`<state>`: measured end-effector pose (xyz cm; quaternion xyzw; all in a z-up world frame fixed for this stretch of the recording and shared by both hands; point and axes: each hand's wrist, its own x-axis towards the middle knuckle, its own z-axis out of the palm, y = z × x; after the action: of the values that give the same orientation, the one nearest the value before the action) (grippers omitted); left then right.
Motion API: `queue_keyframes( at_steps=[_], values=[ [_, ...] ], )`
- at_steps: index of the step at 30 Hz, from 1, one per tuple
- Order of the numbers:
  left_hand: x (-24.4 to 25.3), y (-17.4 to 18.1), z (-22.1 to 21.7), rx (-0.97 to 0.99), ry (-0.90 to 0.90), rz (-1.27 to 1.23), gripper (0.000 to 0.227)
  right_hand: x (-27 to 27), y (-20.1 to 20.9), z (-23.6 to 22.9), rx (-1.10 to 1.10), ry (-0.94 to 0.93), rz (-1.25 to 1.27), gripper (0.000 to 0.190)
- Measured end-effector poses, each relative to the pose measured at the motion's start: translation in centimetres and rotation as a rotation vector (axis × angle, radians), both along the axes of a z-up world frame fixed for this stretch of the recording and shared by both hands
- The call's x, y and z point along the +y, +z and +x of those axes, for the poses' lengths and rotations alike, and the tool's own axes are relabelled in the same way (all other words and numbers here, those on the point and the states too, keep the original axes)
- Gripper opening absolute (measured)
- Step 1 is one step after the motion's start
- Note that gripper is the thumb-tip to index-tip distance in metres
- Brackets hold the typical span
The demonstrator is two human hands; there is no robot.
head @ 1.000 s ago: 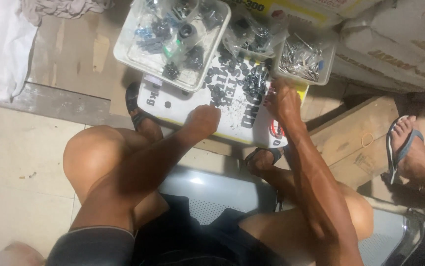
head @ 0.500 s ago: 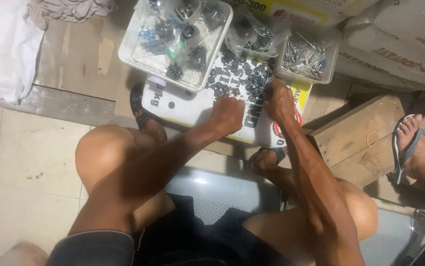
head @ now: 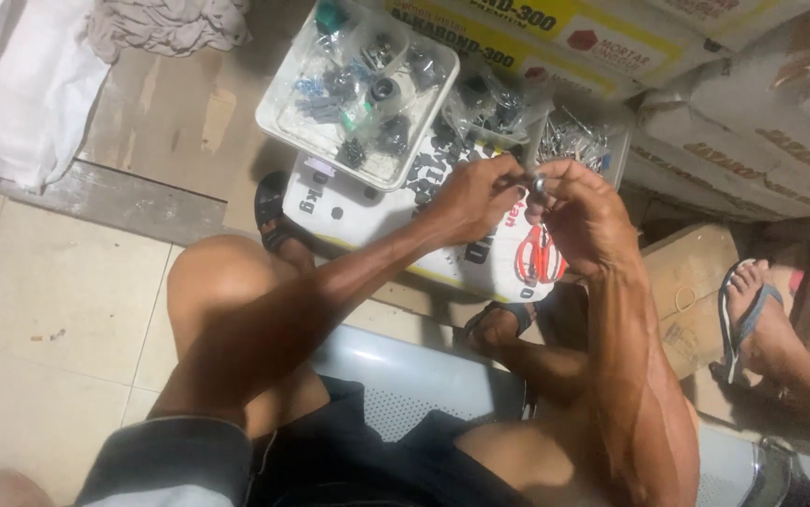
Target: Assembling small metal components like bolts and nuts by hand from storage bins.
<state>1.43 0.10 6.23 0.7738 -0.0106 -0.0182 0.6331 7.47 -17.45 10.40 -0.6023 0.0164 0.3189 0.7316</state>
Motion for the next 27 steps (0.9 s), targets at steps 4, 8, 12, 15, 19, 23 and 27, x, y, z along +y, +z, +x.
queue_keyframes(
  at_steps=[4,8,12,15,19,23,27],
  values=[
    [1.2,-0.4,1.3,-0.114,0.022,-0.07,0.012,0.5,1.2,0.4,-0.019,-0.045,0.082,0.025],
    [2.2,0.1,2.2,-0.242,-0.031,0.126,0.023,0.6,1.8,0.5,-0.312,-0.061,-0.142,0.022],
    [2.0,-0.3,2.6,-0.21,0.025,0.175,0.024,1.0,3.2,0.0,-0.563,0.049,-0.335,0.015],
    [2.0,-1.2,3.2,-0.285,-0.036,0.116,0.031,1.2,3.2,-0.2,-0.505,0.059,-0.365,0.015],
    [2.4,-1.4,2.6,-0.29,-0.098,0.157,0.028,0.8,2.6,-0.3,-0.492,0.12,-0.357,0.016],
    [2.5,-2.6,2.2,-0.295,-0.149,0.204,0.029,1.1,1.3,-0.7,-0.486,0.152,-0.314,0.014],
    [2.0,-2.2,2.5,-0.268,-0.02,0.192,0.024,2.1,1.6,-0.6,-0.539,0.119,-0.328,0.007]
  ],
)
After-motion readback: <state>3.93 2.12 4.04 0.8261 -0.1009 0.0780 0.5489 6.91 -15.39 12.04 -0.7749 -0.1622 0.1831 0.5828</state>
